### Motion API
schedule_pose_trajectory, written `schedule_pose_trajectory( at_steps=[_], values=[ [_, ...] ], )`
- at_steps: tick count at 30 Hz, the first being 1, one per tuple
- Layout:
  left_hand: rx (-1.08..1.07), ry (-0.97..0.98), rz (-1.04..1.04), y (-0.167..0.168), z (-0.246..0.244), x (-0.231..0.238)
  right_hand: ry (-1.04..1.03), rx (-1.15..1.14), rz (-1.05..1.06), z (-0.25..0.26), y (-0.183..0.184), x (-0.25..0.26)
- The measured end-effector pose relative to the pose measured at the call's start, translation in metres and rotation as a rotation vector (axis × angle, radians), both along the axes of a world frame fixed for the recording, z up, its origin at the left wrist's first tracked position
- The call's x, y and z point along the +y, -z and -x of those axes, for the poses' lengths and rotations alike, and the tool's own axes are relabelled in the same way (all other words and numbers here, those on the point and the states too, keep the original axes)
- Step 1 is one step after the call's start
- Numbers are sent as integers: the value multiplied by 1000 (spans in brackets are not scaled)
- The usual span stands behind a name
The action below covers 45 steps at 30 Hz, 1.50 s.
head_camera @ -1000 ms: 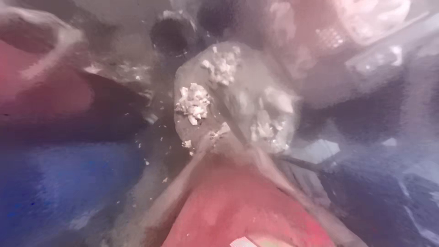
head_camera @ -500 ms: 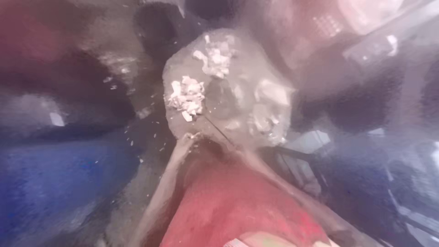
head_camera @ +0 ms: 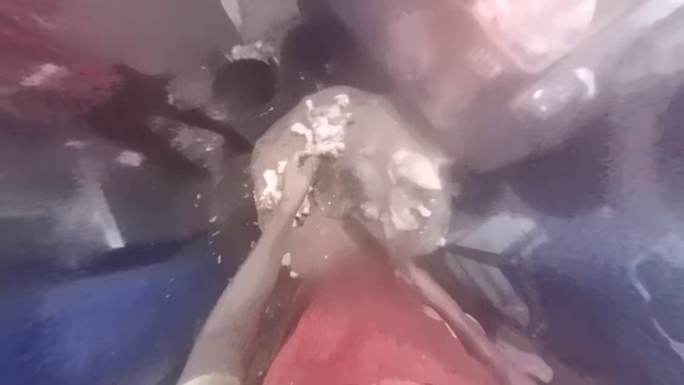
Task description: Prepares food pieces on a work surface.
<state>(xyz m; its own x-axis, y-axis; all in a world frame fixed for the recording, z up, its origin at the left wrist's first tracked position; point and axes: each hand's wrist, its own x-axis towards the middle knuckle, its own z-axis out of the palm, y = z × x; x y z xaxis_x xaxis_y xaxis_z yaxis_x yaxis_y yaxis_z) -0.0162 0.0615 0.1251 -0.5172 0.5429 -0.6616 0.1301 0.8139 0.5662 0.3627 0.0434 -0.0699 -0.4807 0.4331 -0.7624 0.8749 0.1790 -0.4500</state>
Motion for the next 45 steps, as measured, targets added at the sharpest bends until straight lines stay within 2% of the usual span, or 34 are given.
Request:
schedule_pose_trajectory(
  at_steps=[1, 2, 3, 6, 9, 10, 14, 16, 18, 19, 21, 24, 26, 28, 29, 32, 34, 36, 37, 39, 42, 43, 45],
  values=[
    [221, 84, -316, 79, -2, -3, -52, -11, -37, -6, 3, -4],
    [280, 204, -508, 132, -3, 6, -104, -20, -77, -10, 6, -8],
    [236, 355, -576, 156, -12, 21, -143, -25, -121, -13, 10, -11],
    [73, 822, -448, 165, -83, 58, -224, -11, -143, -9, 1, -8],
    [193, 1275, -544, 188, -150, 77, -205, 65, -161, -8, -8, -3],
    [260, 1330, -577, 201, -166, 84, -193, 75, -175, -9, -8, -1],
    [482, 1229, -355, 226, -195, 107, -224, 98, -183, -11, 6, 4],
    [469, 1188, -204, 225, -196, 116, -246, 82, -147, -5, 8, 7],
    [460, 1204, -198, 224, -191, 120, -250, 108, -132, -2, 11, 5],
    [465, 1238, -221, 217, -187, 122, -238, 131, -126, -1, 10, 5],
    [511, 1316, -271, 180, -181, 125, -206, 183, -131, -3, 2, 8],
    [530, 1172, -376, 126, -149, 102, -139, 244, -121, -10, -3, 3],
    [382, 891, -390, 98, -113, 70, -41, 230, -45, -15, 7, 3],
    [104, 486, -320, 86, -81, 29, 154, 222, 28, -23, 23, 4],
    [-40, 271, -329, 93, -68, 5, 260, 220, 48, -25, 28, 5],
    [-413, -257, -473, 148, -55, -64, 540, 271, 24, -19, 35, 9],
    [-501, -521, -458, 183, -70, -93, 553, 281, -61, -6, 13, 13],
    [-467, -603, -368, 212, -81, -111, 500, 362, -151, 7, -16, 19],
    [-406, -575, -323, 220, -86, -116, 463, 436, -198, 13, -36, 22],
    [-284, -440, -255, 227, -89, -118, 439, 687, -253, 25, -82, 20],
    [-203, -233, -228, 218, -91, -109, 438, 1143, -253, 48, -136, 0],
    [-191, -198, -238, 214, -92, -106, 439, 1167, -226, 55, -141, -8],
    [-185, -165, -213, 218, -90, -102, 319, 994, -263, 55, -110, -21]
  ],
)
